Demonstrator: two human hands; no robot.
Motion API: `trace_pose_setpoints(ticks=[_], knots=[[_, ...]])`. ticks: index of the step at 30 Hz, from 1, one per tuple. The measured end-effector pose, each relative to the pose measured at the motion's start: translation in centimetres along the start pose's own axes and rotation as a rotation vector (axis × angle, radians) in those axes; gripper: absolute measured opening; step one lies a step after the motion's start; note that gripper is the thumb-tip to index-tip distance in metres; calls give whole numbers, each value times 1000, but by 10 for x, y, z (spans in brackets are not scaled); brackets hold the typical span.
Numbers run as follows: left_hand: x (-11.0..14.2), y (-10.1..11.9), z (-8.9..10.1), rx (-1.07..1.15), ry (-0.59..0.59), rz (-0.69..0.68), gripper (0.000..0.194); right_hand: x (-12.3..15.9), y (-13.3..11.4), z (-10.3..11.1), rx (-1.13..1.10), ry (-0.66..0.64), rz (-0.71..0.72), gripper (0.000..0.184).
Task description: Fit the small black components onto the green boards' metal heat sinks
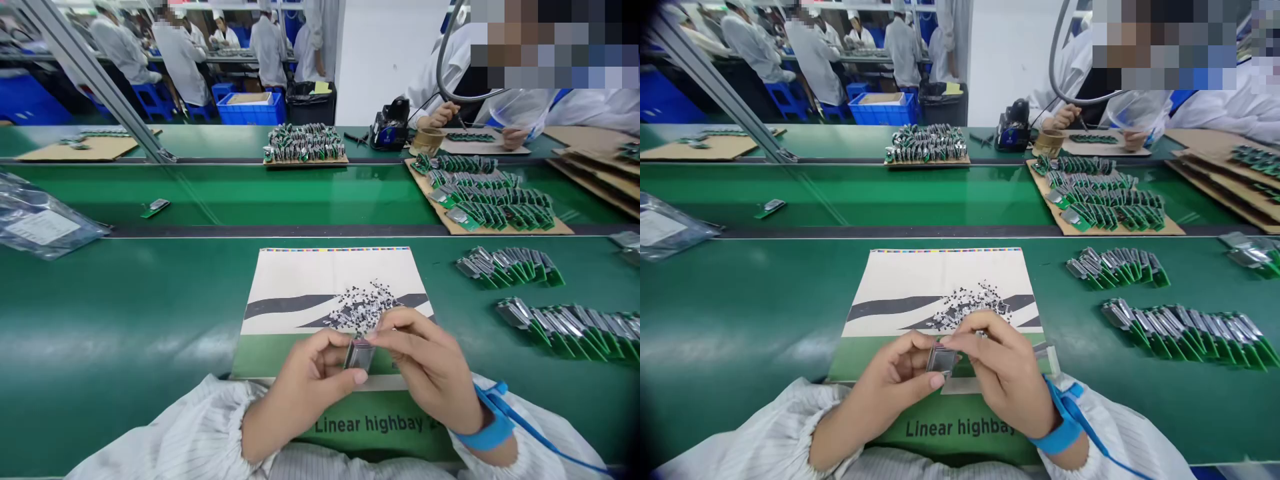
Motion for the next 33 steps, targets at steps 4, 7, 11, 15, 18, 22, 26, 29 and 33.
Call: trace_pose_setpoints(ticks=[4, 7, 11, 15, 18, 22, 26, 29, 33], knots=[[1, -1, -1, 13, -14, -20, 21, 5, -7, -4, 122, 70, 75, 40], [2, -2, 1, -14, -11, -21, 22, 7, -5, -6, 105, 96, 57, 36], [3, -1, 3, -46, -6, -49, 22, 10, -2, -9, 73, 101, 50, 34], [2, 0, 3, -85, 1, -69, 22, 14, 2, -9, 85, 50, 36, 35], [1, 0, 3, -124, -10, -69, 22, 16, 6, -9, 81, -1, 18, 35], [1, 1, 4, -179, -19, -77, 22, 19, 9, -12, 86, -54, 28, 37], [1, 2, 4, -212, -24, -82, 22, 17, 3, -13, 100, -47, 34, 35], [0, -1, 8, -220, -10, -86, 22, 8, 2, 6, 182, 73, 4, 29], [-5, -6, 21, -256, 86, -91, 25, -8, 34, 57, 499, 360, -213, 9]])
Point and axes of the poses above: each hand's wrist, its own x-axis away from the middle knuckle, its own z-axis out of the back of the hand, y = z × x, the point moved 5 cm from there along -x, towards the middle knuckle, and after that the axes turned 13 degrees about -z, right-handed, at the moved point
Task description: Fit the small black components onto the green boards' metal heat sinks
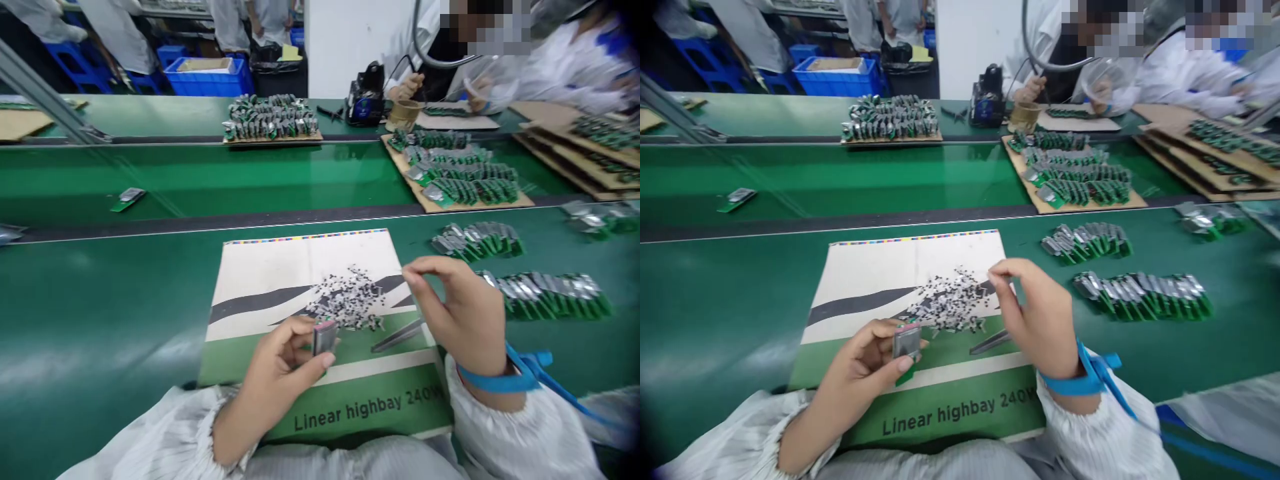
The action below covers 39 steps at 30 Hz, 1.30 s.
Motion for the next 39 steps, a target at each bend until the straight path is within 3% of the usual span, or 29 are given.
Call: trace_pose_setpoints(ticks=[4, 7, 10, 17, 24, 34, 39], knots=[[-6, -5, 4, -68, 1, 17, 24, -26, 52, -20, 135, -193, -156, 12], [-7, -4, 3, -79, -22, 11, 23, -29, 67, -46, 154, -301, -166, 16], [-7, -3, 2, -86, -38, -10, 20, -26, 65, -59, 168, -366, -155, 16], [-9, -4, 1, -109, -73, -33, 18, -22, 54, -49, 198, -471, -97, 9], [-8, -6, 2, -123, -92, -17, 20, -13, 58, -68, 229, -578, -100, 17], [-9, -7, 1, -108, -98, -8, 18, -12, 55, -67, 162, -558, -92, 10], [-11, -7, 0, -89, -93, -6, 18, -15, 50, -70, 143, -480, -81, 12]])
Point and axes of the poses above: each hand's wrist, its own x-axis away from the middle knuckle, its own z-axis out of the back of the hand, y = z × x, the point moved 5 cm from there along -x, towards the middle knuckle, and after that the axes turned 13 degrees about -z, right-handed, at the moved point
